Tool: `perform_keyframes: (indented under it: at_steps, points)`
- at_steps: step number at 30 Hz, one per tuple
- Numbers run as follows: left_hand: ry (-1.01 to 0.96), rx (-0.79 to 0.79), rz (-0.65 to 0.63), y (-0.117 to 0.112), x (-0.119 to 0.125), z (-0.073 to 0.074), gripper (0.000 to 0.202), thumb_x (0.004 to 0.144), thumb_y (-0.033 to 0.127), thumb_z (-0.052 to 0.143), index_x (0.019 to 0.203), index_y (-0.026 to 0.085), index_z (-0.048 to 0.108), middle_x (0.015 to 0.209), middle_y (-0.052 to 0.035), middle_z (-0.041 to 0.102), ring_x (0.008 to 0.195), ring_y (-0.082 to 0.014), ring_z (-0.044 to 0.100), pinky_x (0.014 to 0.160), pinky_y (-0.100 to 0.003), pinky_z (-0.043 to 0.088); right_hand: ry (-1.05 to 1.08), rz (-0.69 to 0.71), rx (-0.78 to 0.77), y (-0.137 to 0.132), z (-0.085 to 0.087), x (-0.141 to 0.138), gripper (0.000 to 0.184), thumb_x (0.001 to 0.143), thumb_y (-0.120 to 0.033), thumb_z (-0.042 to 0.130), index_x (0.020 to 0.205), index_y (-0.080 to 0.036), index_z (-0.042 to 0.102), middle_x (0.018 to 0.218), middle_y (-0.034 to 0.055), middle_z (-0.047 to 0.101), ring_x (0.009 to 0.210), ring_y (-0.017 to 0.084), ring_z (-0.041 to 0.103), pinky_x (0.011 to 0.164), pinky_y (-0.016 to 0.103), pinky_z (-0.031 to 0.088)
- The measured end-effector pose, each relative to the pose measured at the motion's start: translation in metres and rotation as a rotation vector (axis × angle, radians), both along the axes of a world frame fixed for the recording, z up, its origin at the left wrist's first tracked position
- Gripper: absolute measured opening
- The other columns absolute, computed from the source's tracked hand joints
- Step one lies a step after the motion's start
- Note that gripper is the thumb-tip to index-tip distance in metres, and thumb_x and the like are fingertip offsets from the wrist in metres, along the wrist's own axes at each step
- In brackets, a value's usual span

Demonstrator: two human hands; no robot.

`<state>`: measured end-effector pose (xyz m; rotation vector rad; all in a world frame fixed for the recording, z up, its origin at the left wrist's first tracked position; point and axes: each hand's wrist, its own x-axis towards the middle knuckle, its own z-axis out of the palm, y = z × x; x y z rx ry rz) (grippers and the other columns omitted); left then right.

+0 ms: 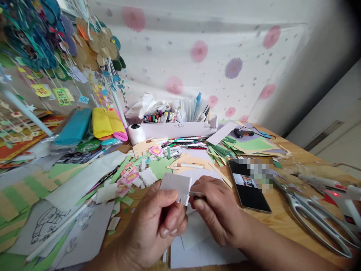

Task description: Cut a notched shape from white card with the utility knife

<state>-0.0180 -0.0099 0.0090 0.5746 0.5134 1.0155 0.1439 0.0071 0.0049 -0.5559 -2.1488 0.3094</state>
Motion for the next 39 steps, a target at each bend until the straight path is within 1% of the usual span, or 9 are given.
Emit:
perform_keyframes:
  at_steps: [6,10,16,19,22,27,32,36,39]
  points:
    - [-0.006,0.023,-0.009,-0.003,0.001,0.000,0.032,0.072,0.027,0.064,0.043,0.018,0.056,0.030,0.0094,0.033,0.031,-0.0048,0.015,0.039,-0.022,0.020,-0.079,0.006,0.010,0.000,0.000,0.001,0.013,0.093,-0.017,0.038,0.093,-0.019,0.050,0.072,0.0043,0.062,0.062,0.018,0.053,0.063,0.032,0.041]
    - [0.018,0.032,0.005,-0.002,0.000,0.000,0.030,0.073,0.026,0.064,0.045,0.018,0.058,0.031,0.0093,0.035,0.031,-0.0045,0.014,0.038,-0.022,0.020,-0.134,-0.033,0.052,0.001,0.003,0.002,0.012,0.091,-0.015,0.038,0.092,-0.018,0.050,0.071,0.0049,0.061,0.061,0.019,0.052,0.063,0.033,0.040]
    - [0.064,0.001,-0.012,-0.001,-0.001,-0.002,0.027,0.070,0.022,0.064,0.044,0.019,0.055,0.028,0.0098,0.034,0.029,-0.0039,0.014,0.036,-0.021,0.018,-0.262,-0.001,0.032,0.002,0.005,0.001,0.010,0.090,-0.017,0.040,0.083,-0.020,0.047,0.071,0.0054,0.061,0.060,0.019,0.052,0.062,0.033,0.039]
    - [0.023,0.007,-0.026,-0.002,-0.001,-0.002,0.029,0.070,0.025,0.064,0.044,0.018,0.054,0.028,0.0102,0.032,0.028,-0.0036,0.013,0.035,-0.021,0.018,-0.190,0.035,-0.008,0.002,0.003,0.000,0.014,0.093,-0.018,0.036,0.083,-0.020,0.047,0.070,0.0052,0.060,0.062,0.019,0.052,0.062,0.031,0.039]
    - [-0.002,0.003,-0.010,-0.002,0.000,-0.002,0.028,0.071,0.026,0.065,0.046,0.018,0.055,0.029,0.0107,0.031,0.029,-0.0039,0.014,0.036,-0.021,0.018,-0.055,0.065,-0.039,0.002,0.002,0.001,0.018,0.097,-0.023,0.034,0.087,-0.019,0.048,0.069,0.0029,0.057,0.061,0.017,0.051,0.061,0.029,0.040]
    - [0.011,0.031,0.026,-0.001,0.002,-0.001,0.028,0.071,0.027,0.065,0.046,0.018,0.057,0.031,0.0094,0.034,0.030,-0.0045,0.017,0.037,-0.022,0.019,0.054,0.038,-0.144,0.002,0.002,0.003,0.019,0.098,-0.026,0.036,0.084,-0.020,0.048,0.068,0.0004,0.053,0.059,0.014,0.049,0.058,0.026,0.038]
    - [0.120,0.050,0.092,0.003,0.004,-0.002,0.036,0.074,0.030,0.065,0.042,0.017,0.054,0.033,0.0066,0.039,0.033,-0.0058,0.025,0.040,-0.024,0.023,0.104,0.034,-0.192,0.004,0.000,0.003,0.016,0.097,-0.023,0.039,0.086,-0.019,0.051,0.069,-0.0003,0.052,0.061,0.013,0.049,0.059,0.025,0.038]
    - [0.237,0.062,0.210,0.006,0.006,-0.003,0.036,0.077,0.038,0.063,0.048,0.017,0.057,0.041,0.0028,0.050,0.038,-0.0083,0.037,0.044,-0.024,0.031,0.185,-0.021,-0.329,0.008,-0.004,0.004,0.017,0.098,-0.024,0.039,0.091,-0.019,0.054,0.072,-0.0006,0.052,0.064,0.012,0.050,0.061,0.024,0.040]
    - [0.315,0.069,0.260,0.007,0.007,-0.005,0.040,0.079,0.046,0.061,0.052,0.017,0.059,0.045,0.0010,0.054,0.043,-0.0102,0.044,0.048,-0.024,0.037,0.199,-0.045,-0.385,0.012,-0.007,0.006,0.017,0.098,-0.026,0.041,0.095,-0.018,0.056,0.074,0.0001,0.054,0.064,0.012,0.051,0.059,0.023,0.041]
